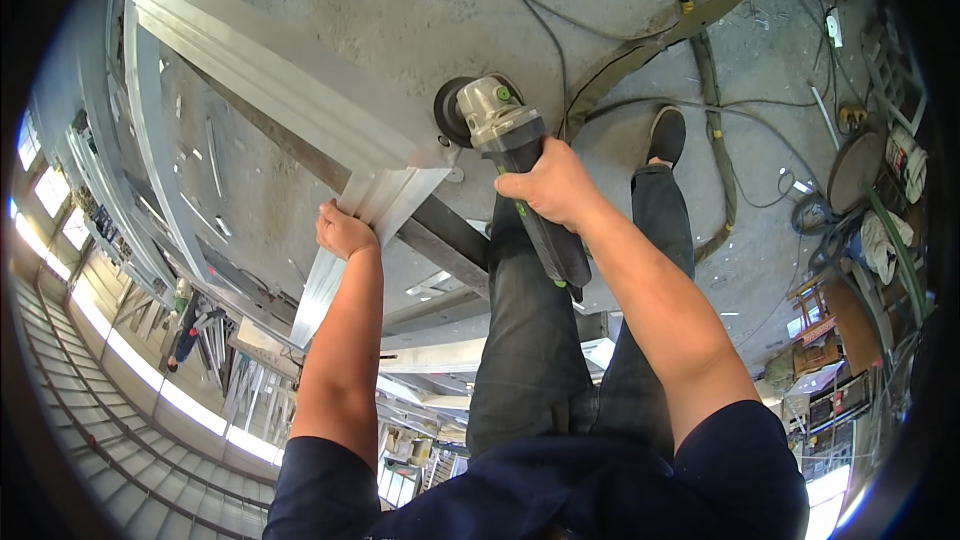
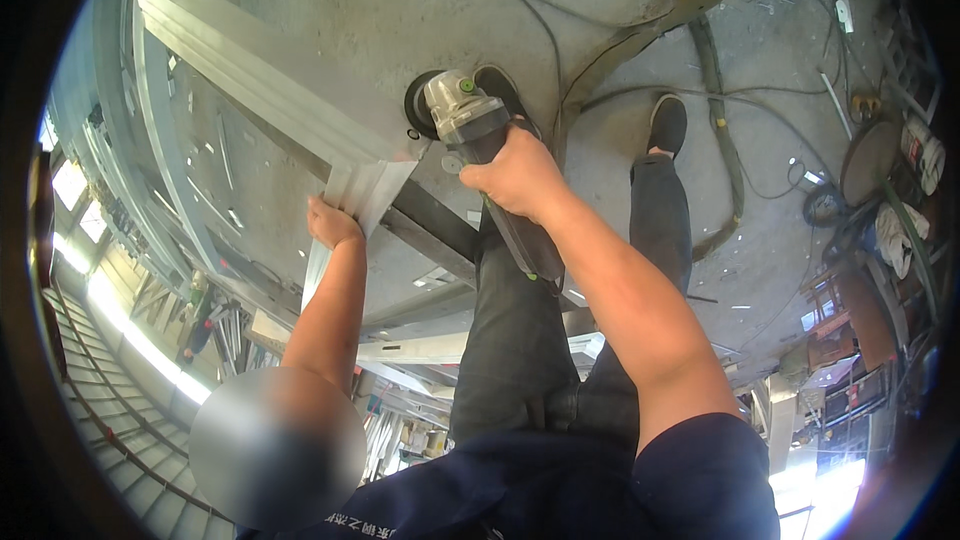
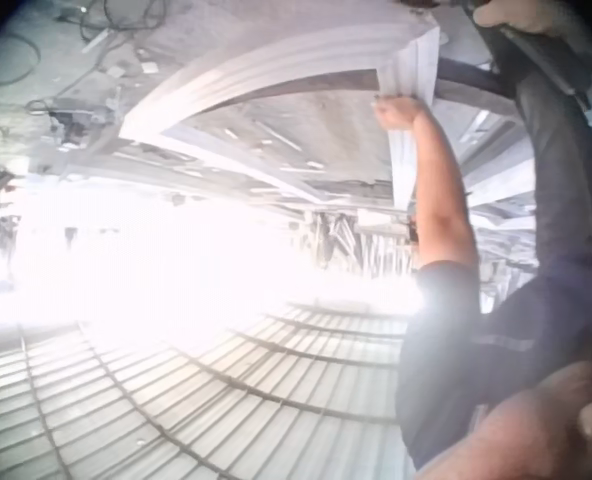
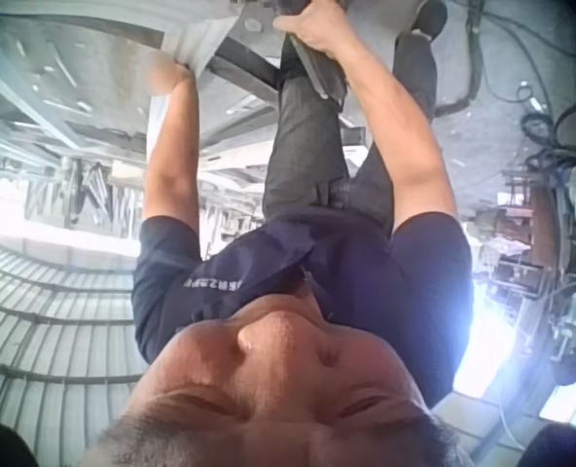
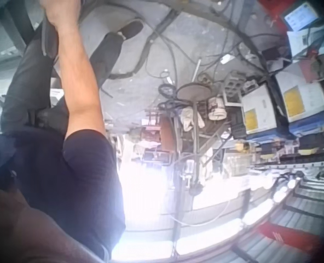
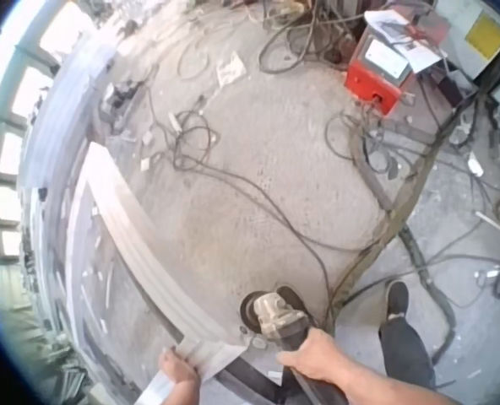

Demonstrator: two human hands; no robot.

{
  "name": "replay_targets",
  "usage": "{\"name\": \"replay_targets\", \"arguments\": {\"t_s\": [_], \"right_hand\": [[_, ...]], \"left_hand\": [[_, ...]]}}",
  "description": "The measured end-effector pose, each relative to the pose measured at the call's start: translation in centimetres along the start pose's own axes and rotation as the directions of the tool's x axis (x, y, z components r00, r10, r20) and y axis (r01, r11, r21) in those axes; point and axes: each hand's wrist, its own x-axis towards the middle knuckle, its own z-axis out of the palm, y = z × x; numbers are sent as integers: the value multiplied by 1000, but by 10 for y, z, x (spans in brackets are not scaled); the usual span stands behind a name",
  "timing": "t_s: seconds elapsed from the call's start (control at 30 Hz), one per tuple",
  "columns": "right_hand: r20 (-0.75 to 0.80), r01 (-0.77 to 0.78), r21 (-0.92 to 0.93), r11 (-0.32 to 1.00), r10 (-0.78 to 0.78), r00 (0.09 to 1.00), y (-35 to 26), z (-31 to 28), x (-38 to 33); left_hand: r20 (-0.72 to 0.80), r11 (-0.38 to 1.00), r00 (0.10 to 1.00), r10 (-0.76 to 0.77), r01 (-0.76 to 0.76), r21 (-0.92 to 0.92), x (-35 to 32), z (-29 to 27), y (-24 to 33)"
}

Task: The person uses an angle grinder to smooth the edges and corners of a large white metal frame. They reposition the frame several times to access different sides and continue grinding along the edges.

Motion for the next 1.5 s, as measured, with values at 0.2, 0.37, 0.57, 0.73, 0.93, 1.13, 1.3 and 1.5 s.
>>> {"name": "replay_targets", "arguments": {"t_s": [0.2, 0.37, 0.57, 0.73, 0.93, 1.13, 1.3, 1.5], "right_hand": [[-12, -85, -94, 992, 84, 996, 0, -4, 7], [17, -108, -81, 991, 110, 994, -13, -6, -1], [12, -113, -100, 989, 115, 993, -16, -6, 0], [21, -104, -116, 988, 107, 994, -5, -7, -8], [23, -37, -116, 993, 40, 999, -6, -10, -7], [39, -19, -74, 997, 22, 999, -8, -9, -9], [25, -98, -79, 992, 100, 995, -11, -9, -1], [70, -144, 322, 936, 128, 989, -24, -19, -17]], "left_hand": [[6, 1000, 1000, 26, -26, -15, 0, -1, 7], [8, 1000, 1000, 9, -9, 5, -2, -3, 9], [-13, 999, 1000, -13, 12, -31, 0, 0, 8], [11, 1000, 1000, -28, 28, 9, -2, 0, 8], [2, 999, 999, 36, -36, 33, 0, 1, 0], [17, 999, 1000, 21, -21, -29, 1, -1, 2], [5, 1000, 1000, -7, 7, -19, 3, -3, -2], [-14, 996, 999, 31, -30, 87, -6, -4, 21]]}}
